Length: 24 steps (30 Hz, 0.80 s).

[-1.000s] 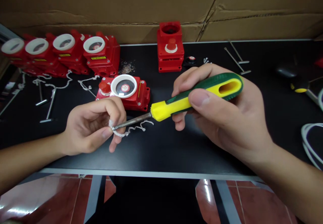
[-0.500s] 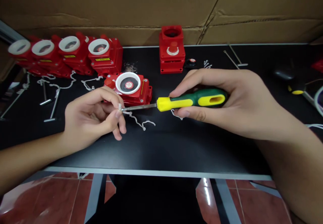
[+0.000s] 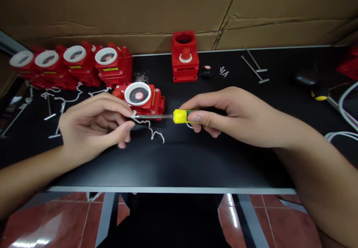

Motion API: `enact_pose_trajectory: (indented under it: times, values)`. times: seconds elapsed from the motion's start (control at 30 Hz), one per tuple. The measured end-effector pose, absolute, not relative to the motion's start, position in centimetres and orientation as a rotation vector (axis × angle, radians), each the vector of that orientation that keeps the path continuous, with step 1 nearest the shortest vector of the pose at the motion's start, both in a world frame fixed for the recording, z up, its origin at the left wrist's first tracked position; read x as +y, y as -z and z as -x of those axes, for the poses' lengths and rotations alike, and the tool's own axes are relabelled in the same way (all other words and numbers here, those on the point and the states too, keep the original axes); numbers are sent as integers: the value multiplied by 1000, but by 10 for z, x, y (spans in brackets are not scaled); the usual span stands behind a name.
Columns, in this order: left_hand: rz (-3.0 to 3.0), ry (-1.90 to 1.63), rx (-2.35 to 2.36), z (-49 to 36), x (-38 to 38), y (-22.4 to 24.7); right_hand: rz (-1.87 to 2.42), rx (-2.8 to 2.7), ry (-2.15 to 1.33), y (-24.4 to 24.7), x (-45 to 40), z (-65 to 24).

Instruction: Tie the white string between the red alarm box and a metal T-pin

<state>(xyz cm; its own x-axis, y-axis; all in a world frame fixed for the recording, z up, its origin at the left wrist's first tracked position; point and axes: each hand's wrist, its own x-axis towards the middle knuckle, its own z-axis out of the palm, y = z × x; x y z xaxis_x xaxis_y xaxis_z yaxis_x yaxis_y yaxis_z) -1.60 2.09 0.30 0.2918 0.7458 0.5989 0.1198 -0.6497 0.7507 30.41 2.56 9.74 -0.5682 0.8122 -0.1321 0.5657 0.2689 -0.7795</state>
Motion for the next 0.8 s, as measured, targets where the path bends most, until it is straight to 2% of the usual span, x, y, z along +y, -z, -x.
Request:
enact_pose_trajectory:
  times: [0.13,0.2,0.27,0.43,0.57,0.8]
  values:
    - [-2542,-1936,671,36,54,-6,1327,-2245,-1100,-104,33,-310]
    - [-2800,-1582,732,42,68,-6,1358,-2254,-1057,-108,37,-314]
    - [-2775,-1239,810,43,74,-2,1357,-2269,-1014,-111,41,-317]
    - [-2605,-871,1033,41,76,14,1416,-2276,-790,-110,48,-325]
    - [-2479,-952,1190,42,76,15,1483,-2372,-582,-111,50,-330]
    - [-2384,-1190,1175,40,73,13,1313,-2423,-291,-116,47,-337]
